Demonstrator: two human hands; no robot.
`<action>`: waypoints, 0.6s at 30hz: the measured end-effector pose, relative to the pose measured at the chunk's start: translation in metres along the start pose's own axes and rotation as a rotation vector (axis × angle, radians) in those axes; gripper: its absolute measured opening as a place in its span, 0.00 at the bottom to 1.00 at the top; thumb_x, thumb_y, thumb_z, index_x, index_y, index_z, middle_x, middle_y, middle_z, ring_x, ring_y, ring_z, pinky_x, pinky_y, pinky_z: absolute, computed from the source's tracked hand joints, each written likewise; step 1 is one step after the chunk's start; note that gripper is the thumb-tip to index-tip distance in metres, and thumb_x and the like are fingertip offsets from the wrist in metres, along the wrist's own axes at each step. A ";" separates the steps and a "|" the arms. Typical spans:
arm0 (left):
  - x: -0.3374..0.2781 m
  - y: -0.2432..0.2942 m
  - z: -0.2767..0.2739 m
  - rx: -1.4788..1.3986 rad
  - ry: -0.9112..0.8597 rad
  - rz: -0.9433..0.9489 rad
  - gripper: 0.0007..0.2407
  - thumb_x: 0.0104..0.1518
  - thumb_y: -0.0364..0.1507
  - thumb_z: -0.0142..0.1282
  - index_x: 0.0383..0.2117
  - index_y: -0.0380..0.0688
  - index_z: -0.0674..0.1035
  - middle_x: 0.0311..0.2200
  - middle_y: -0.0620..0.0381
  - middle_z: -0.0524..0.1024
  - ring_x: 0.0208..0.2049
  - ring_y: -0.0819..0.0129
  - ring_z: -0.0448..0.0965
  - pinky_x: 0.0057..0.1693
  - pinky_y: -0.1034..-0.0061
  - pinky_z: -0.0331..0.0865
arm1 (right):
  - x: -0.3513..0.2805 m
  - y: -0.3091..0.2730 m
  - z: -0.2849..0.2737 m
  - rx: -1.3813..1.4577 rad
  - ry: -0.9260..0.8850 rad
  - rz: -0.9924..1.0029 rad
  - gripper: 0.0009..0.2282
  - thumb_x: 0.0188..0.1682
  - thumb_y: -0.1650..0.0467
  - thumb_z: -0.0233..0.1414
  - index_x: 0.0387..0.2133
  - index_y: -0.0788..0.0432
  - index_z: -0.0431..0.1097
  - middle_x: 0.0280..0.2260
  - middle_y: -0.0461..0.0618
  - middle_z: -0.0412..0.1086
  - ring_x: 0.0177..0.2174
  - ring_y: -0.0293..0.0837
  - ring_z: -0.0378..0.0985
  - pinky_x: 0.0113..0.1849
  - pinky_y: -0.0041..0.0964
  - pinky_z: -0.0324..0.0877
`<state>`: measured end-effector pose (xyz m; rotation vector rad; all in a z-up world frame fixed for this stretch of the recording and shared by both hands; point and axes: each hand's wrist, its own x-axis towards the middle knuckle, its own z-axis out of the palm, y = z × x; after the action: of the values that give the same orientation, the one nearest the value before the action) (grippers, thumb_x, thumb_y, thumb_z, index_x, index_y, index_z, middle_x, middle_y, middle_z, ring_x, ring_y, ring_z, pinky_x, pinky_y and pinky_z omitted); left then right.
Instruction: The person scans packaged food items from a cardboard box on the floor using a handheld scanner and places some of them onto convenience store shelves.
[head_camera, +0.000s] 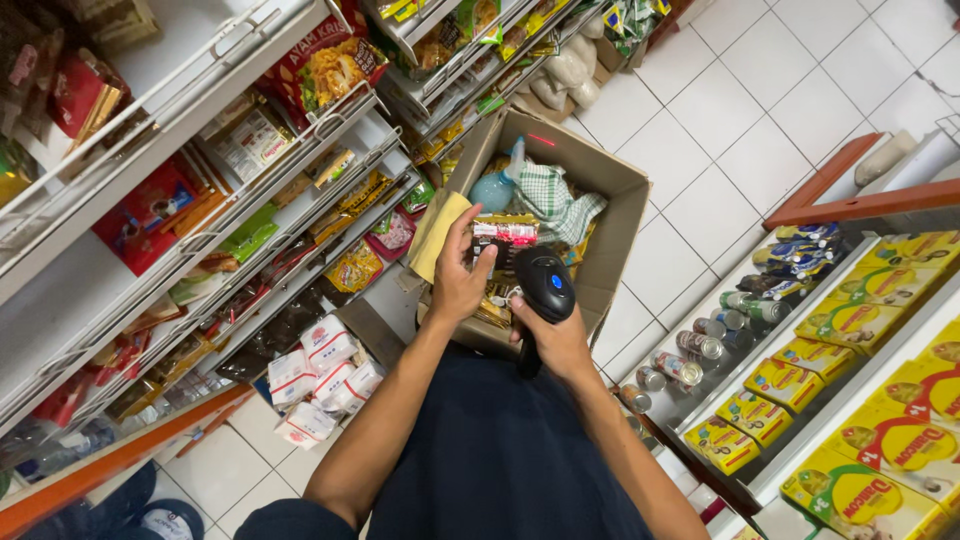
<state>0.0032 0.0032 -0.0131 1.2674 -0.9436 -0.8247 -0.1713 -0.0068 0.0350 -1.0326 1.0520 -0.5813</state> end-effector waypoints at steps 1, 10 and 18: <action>0.000 0.002 0.000 -0.007 -0.009 -0.016 0.23 0.65 0.25 0.56 0.66 0.38 0.64 0.53 0.45 0.78 0.54 0.66 0.77 0.62 0.72 0.68 | 0.001 0.000 0.000 0.012 -0.004 -0.005 0.10 0.50 0.72 0.58 0.41 0.65 0.68 0.25 0.49 0.71 0.20 0.39 0.76 0.25 0.36 0.73; 0.003 0.004 0.007 -0.120 -0.027 -0.120 0.24 0.63 0.21 0.56 0.66 0.37 0.64 0.48 0.47 0.80 0.47 0.71 0.79 0.54 0.79 0.74 | 0.005 0.006 -0.017 -0.169 0.186 -0.164 0.16 0.47 0.70 0.64 0.45 0.65 0.71 0.36 0.47 0.74 0.35 0.39 0.76 0.39 0.34 0.73; 0.005 -0.020 0.011 -0.282 0.029 -0.221 0.18 0.63 0.22 0.58 0.59 0.35 0.72 0.47 0.50 0.80 0.45 0.74 0.80 0.51 0.81 0.75 | 0.025 0.007 -0.047 -0.105 0.132 -0.136 0.17 0.45 0.68 0.65 0.44 0.64 0.73 0.39 0.47 0.76 0.38 0.37 0.78 0.42 0.33 0.74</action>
<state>-0.0048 -0.0085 -0.0319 1.1452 -0.6442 -1.0687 -0.2038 -0.0431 0.0122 -1.1773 1.1431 -0.7185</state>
